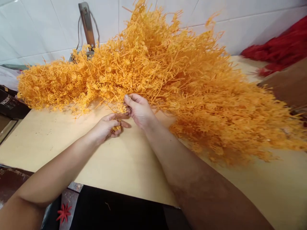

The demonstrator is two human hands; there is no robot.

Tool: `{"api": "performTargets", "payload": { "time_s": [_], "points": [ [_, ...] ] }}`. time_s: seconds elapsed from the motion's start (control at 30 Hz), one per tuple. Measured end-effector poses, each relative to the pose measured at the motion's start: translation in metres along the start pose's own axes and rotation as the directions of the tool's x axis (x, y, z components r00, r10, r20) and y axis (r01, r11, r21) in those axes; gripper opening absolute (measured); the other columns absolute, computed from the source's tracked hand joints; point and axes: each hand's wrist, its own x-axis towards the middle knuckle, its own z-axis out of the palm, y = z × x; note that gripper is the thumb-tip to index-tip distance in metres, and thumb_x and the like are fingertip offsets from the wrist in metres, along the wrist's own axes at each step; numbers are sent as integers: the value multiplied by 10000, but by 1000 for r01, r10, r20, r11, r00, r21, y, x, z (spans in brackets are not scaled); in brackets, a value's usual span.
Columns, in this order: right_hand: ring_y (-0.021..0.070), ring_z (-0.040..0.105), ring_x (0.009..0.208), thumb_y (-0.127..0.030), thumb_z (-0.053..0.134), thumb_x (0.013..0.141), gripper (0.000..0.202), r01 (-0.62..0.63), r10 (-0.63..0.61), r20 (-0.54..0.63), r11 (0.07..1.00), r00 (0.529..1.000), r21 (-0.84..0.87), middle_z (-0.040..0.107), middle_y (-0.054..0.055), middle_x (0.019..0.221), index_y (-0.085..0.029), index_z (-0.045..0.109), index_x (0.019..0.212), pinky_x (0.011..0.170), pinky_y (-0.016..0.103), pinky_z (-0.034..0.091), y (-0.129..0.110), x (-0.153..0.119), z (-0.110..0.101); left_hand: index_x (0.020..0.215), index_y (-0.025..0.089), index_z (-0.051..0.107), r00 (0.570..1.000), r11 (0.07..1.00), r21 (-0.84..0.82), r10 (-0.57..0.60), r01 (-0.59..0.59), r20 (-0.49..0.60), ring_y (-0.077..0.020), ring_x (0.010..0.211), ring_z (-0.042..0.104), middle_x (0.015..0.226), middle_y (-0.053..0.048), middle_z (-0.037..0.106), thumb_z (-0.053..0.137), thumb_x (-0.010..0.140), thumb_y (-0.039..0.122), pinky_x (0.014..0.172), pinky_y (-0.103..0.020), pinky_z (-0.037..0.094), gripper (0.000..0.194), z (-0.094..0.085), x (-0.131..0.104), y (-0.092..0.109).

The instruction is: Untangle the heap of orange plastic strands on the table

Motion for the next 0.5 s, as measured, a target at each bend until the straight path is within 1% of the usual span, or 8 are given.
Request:
{"api": "performTargets", "payload": {
  "time_s": [0.07,0.1,0.13,0.23,0.3,0.37,0.43,0.5],
  "points": [
    [22,320,403,-312,648,753,249,79,-75,61,995,995,-57,377,-85,502,-179,462,653,395,173,297,0,-2,3,892,108,537,1000,998,-56,11,-10,14,-15,378,393,676,-13,592,459,747,66,369,-140,207,170,-6,0,2],
    [22,323,400,-321,665,739,257,121,-113,85,989,990,-88,379,-85,491,-177,472,649,393,174,300,1,-2,4,848,107,536,1000,996,-89,11,-10,19,-14,380,389,641,3,556,478,773,122,367,-135,206,96,-8,0,3],
    [23,328,397,-333,678,728,266,158,-146,108,981,983,-115,385,-85,484,-177,479,646,390,176,304,2,-3,5,811,106,533,1000,992,-123,10,-6,28,-14,382,383,611,16,517,489,801,197,364,-132,206,101,-9,0,3],
    [33,361,384,-378,681,718,287,202,-174,177,967,969,-156,430,-75,492,-182,484,649,375,191,315,6,-3,6,753,105,532,998,985,-174,13,-1,64,-17,387,371,570,33,445,487,834,394,357,-130,213,303,-8,-1,2],
    [45,384,378,-402,654,736,281,194,-157,211,966,965,-168,467,-65,506,-188,485,664,372,203,325,10,-4,6,714,113,514,999,987,-158,29,-23,36,-13,375,352,540,42,429,505,829,390,354,-126,198,300,-6,0,0],
    [55,400,392,-397,632,752,266,192,-149,215,961,965,-197,476,-60,503,-192,485,669,384,208,326,13,-5,6,668,122,485,999,993,-107,40,-41,-19,-12,351,327,493,48,418,502,833,315,351,-127,177,254,-4,2,-2],
    [61,402,423,-362,611,769,241,196,-147,200,948,969,-252,456,-58,496,-190,481,661,411,206,318,17,-5,7,633,128,473,997,999,-18,47,-48,-54,-13,325,306,453,45,426,485,836,264,346,-137,163,245,-4,5,-5],
    [62,389,455,-306,577,784,219,210,-160,180,927,971,-312,424,-58,499,-186,469,635,441,206,307,20,-5,8,607,129,477,996,995,77,61,-56,-64,-14,312,299,431,39,443,484,836,260,346,-149,164,265,-5,6,-6]
  ]
}}
